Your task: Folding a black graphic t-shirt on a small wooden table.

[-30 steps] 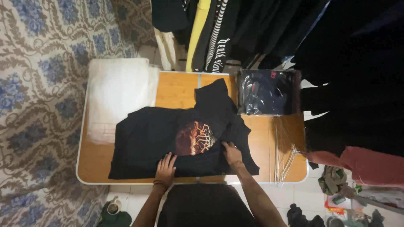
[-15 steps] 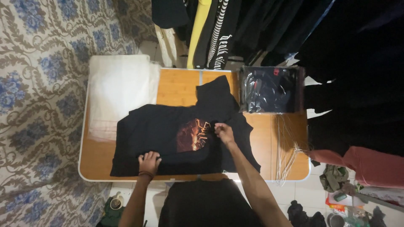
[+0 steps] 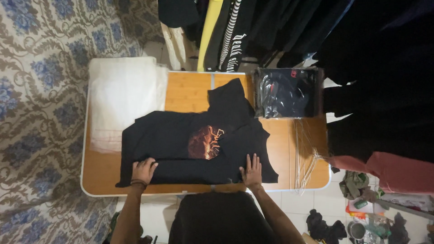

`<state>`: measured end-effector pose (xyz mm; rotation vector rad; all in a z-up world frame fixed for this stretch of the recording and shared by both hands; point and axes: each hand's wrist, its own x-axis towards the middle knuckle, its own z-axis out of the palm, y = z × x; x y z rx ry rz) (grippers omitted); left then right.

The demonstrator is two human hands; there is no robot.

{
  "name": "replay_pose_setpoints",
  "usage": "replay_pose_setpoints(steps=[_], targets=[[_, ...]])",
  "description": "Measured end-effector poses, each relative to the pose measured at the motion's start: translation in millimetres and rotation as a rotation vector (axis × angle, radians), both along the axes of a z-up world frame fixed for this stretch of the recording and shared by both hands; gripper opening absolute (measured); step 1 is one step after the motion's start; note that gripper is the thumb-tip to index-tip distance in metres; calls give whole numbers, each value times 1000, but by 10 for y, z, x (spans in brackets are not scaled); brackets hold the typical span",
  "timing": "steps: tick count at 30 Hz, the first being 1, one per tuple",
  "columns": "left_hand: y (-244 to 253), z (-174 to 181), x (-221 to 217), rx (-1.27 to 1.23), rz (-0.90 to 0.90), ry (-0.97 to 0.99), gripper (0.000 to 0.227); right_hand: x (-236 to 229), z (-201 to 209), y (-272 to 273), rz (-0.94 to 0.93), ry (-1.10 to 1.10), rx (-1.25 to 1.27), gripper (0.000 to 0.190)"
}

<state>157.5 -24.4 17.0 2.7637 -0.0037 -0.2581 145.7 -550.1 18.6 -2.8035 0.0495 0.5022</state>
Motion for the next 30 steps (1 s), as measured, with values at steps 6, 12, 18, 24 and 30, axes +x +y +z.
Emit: replay_pose_setpoints(steps=[6,12,18,24,30], targets=[[287,313,-1,239,-20,373,44,40,-79,-71,139,137,-148,82],[983,151,-88,512,47,558,40,15,-236,-167,183,89,-116,87],[1057,497,55,-252,677,251,60,56,-219,-175,148,135,-84,87],[1136,50,-43,-210,525,299,58,103,-82,-135,106,232,-32,88],[1173,-114,-402,-7,491,347,61,57,-120,-189,143,176,-51,90]])
